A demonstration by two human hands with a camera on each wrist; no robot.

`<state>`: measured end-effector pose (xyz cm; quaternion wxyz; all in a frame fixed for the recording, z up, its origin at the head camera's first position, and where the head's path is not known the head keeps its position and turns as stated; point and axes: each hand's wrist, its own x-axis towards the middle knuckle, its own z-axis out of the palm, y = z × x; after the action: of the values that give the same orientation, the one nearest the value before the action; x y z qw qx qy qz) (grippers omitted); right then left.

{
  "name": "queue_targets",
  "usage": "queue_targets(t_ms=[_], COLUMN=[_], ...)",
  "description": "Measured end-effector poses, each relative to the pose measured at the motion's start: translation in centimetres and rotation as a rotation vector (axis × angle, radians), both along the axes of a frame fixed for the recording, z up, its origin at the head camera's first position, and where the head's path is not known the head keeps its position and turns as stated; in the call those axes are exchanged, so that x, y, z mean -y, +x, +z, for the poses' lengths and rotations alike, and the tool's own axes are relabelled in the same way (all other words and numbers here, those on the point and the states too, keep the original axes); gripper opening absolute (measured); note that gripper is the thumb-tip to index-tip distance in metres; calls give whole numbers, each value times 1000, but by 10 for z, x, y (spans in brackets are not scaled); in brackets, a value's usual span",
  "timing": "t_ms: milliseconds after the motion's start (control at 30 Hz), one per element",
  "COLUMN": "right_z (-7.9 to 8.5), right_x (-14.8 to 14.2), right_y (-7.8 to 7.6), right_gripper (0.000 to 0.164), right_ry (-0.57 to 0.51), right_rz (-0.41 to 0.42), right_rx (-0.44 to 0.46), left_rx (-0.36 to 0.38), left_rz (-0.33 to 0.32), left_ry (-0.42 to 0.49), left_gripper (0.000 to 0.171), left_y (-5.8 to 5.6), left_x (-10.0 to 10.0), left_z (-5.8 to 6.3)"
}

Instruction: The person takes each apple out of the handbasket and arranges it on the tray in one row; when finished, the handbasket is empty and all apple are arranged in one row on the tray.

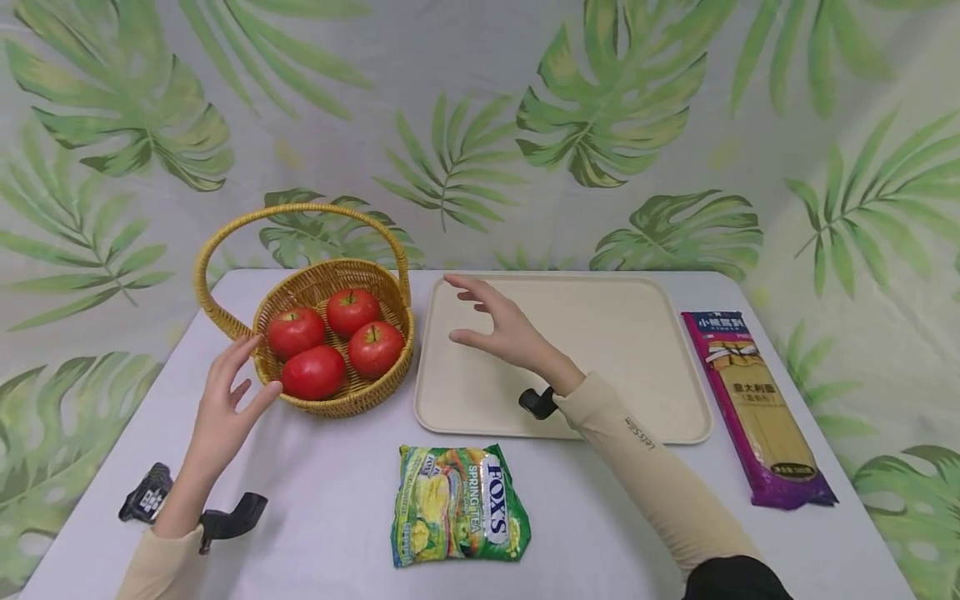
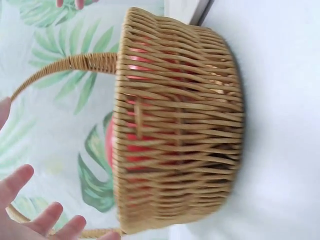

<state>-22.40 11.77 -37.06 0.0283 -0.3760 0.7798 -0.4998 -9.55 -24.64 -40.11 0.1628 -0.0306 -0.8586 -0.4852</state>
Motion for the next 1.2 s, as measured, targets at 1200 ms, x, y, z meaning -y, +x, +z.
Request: queue_targets(t_ms=[1200], right_z=[-11], right_x=[133], right_y=[-51], right_gripper=[55], right_ry=[483], right_rz=[413], right_rx=[218], left_rx=[447], left_rz=[-79], left_ry=[452], left_gripper=[82], left_y=[-19], left_x=[21], left_z=[-43])
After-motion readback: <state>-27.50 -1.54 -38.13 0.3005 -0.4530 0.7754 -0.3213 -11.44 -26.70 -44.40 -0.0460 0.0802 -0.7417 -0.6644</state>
